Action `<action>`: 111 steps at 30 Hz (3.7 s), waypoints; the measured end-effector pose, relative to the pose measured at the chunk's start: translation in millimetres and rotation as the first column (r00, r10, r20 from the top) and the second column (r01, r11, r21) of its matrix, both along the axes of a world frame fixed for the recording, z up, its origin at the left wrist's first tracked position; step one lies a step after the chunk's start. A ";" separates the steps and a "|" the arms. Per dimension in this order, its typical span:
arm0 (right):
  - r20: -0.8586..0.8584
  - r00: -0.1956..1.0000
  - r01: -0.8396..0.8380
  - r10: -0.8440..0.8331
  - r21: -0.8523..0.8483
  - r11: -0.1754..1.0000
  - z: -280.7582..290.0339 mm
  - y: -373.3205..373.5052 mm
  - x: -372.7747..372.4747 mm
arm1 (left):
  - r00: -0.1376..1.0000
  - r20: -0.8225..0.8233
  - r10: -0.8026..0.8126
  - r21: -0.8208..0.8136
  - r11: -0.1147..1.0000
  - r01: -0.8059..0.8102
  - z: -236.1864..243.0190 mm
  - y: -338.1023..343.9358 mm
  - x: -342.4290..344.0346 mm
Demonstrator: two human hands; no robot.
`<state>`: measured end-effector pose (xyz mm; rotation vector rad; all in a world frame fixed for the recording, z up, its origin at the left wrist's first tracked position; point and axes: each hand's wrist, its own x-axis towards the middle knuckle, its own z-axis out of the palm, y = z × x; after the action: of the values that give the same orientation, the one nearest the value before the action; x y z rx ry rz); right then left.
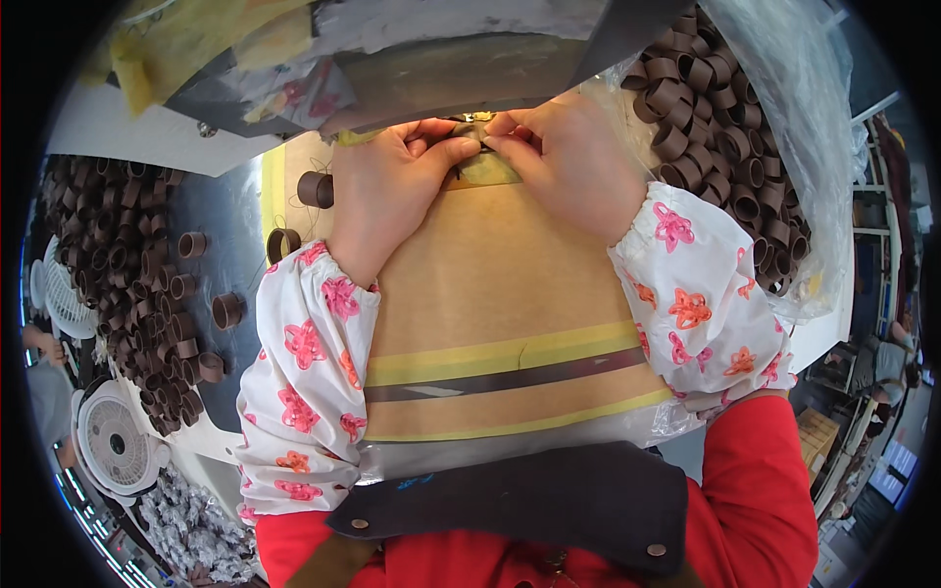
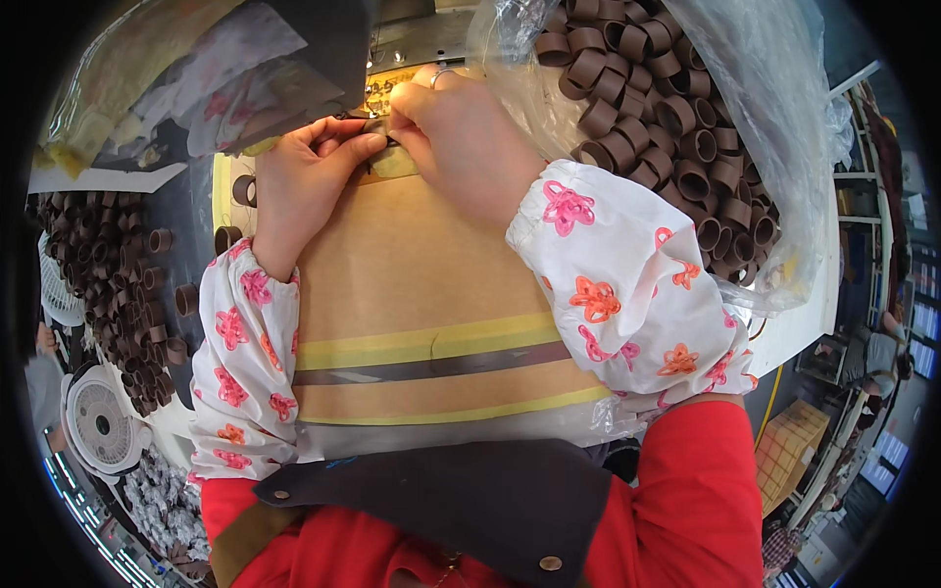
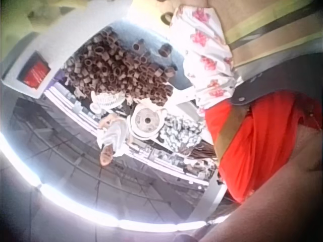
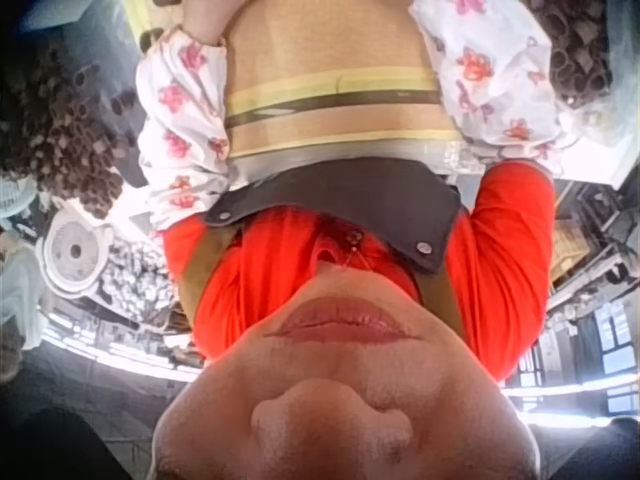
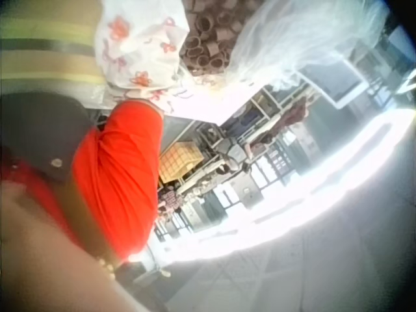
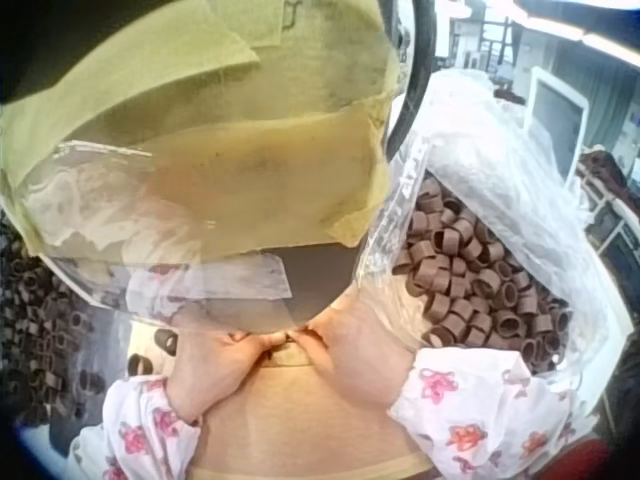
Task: Sewing small leather rings or loops using an industrial sewing machine.
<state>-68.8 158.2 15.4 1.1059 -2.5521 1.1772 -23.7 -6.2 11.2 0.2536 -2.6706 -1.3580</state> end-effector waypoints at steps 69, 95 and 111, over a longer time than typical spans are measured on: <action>0.226 0.971 -0.062 0.076 -0.070 0.996 7.0 7.1 14.7 | 0.963 -0.031 -0.267 -0.055 0.963 0.266 10.7 -14.6 19.4; -0.114 0.990 0.081 -0.084 -0.027 0.996 -4.9 -1.7 3.5 | 0.981 -0.120 -0.153 -0.126 0.982 0.138 -2.8 -6.3 -0.9; -0.127 0.986 0.121 -0.111 0.072 0.990 -1.2 -4.4 2.5 | 0.978 -0.112 -0.173 -0.163 0.975 0.154 -4.0 -10.0 -2.7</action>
<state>-66.3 153.8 14.2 0.9971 -2.5496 0.9576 -26.4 -16.1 7.2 -0.0690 -2.7210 -1.1574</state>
